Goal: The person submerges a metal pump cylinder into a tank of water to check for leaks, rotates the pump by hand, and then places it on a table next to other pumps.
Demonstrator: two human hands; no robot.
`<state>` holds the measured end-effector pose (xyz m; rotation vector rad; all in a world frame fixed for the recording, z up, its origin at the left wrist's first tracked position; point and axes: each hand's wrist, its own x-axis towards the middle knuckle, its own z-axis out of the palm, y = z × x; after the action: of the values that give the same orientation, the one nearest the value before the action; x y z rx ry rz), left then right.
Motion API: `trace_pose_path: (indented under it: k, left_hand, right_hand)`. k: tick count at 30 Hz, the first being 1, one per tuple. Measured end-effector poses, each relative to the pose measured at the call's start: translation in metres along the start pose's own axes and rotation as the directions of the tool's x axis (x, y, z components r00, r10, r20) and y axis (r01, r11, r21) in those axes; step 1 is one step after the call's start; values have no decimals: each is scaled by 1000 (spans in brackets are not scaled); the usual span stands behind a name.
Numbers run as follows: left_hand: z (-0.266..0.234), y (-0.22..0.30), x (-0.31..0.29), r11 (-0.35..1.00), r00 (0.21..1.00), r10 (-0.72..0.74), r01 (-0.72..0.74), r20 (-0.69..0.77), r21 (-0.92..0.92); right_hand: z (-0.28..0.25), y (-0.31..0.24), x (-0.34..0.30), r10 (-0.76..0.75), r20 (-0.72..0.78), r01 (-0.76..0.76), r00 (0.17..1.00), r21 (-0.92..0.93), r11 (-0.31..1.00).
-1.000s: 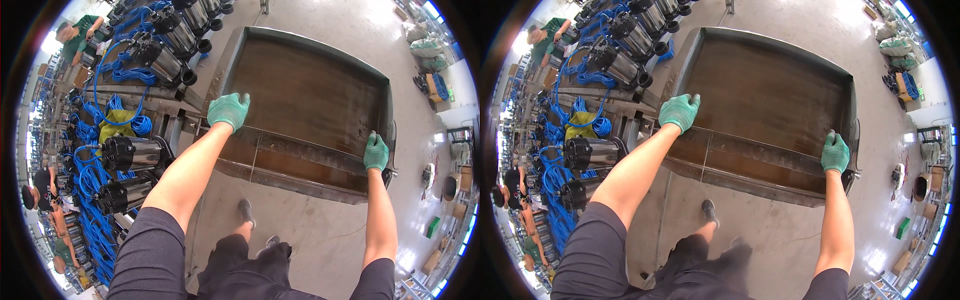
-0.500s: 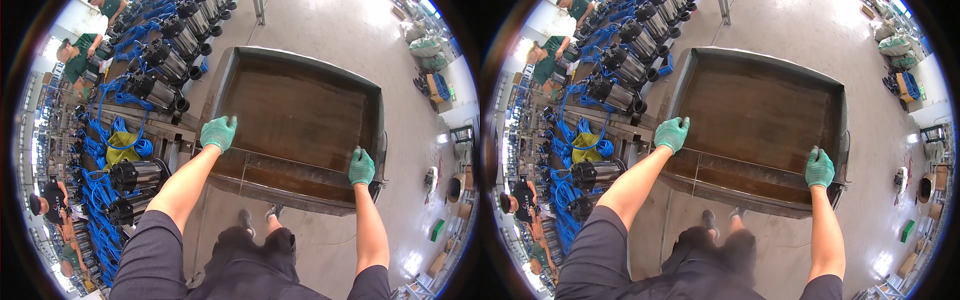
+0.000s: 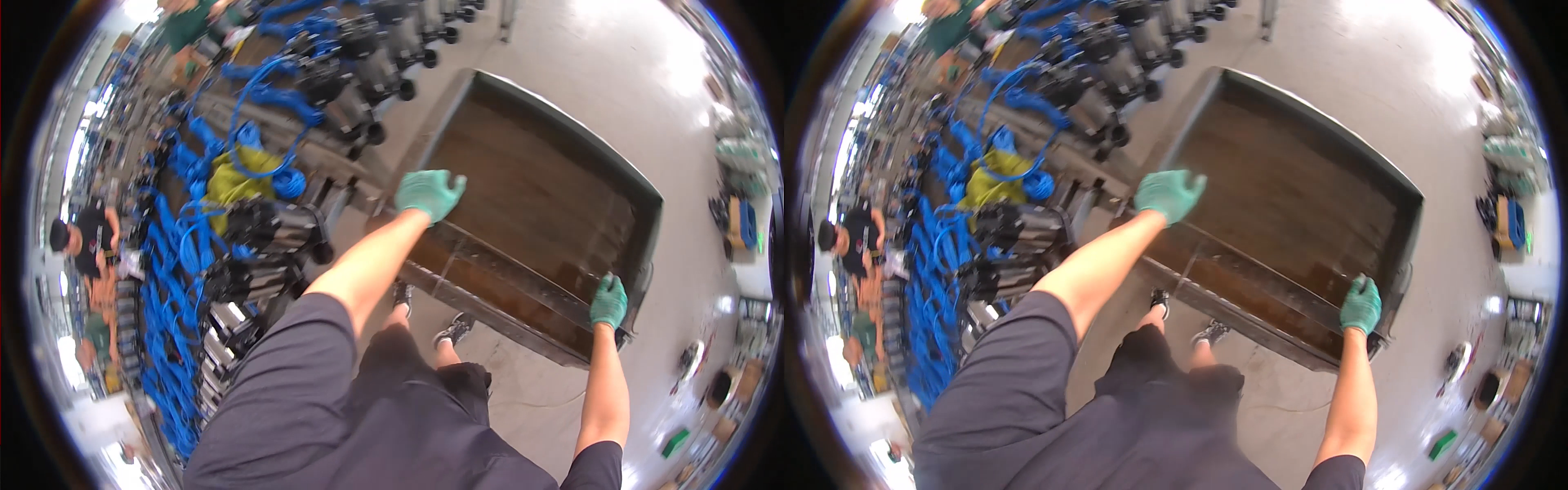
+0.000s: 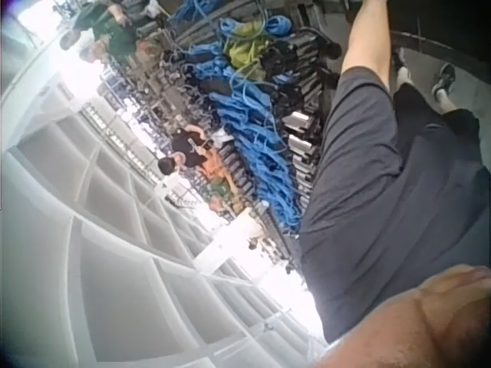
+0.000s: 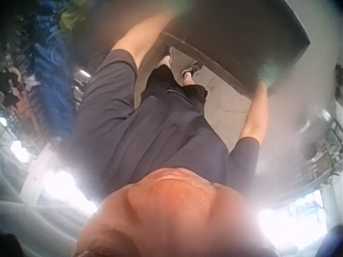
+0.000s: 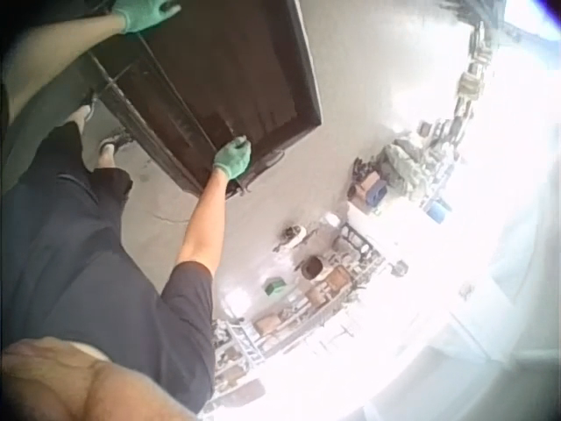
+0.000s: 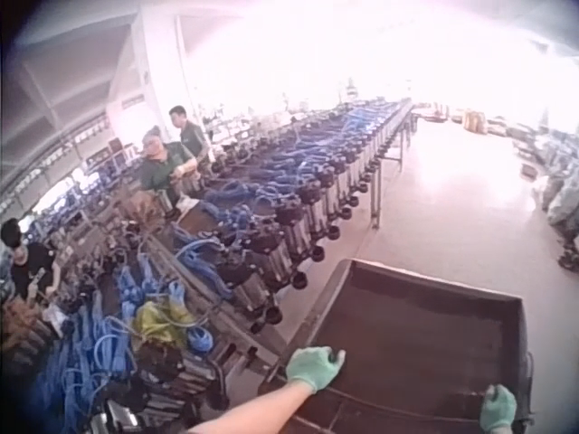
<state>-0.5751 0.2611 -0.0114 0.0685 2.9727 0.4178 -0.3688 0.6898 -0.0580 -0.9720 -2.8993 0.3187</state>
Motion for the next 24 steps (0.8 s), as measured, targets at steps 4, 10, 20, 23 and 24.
trace_pose_path:
  k: [4,10,20,23,24]
  left_hand:
    - [-12,-9,3,959,994,53,-23,101,-282]
    - [-34,-47,-64,599,843,-36,-411,-536,-687]
    - [-207,-277,-262,762,306,-597,-73,-741,-644]
    - [-209,-340,-256,480,663,-653,-11,-366,-877]
    - [-223,-324,-251,401,798,-564,38,-214,-915]
  right_hand:
    - [-1,5,-2,-204,-88,201,975,-43,979]
    - [-42,-53,-88,-170,5,148,985,461,875]
    - [-11,-60,-215,-16,419,-318,908,714,623]
    - [-15,-88,-212,-142,415,-243,899,741,626]
    - [-17,-96,-209,-141,412,-242,900,742,625]
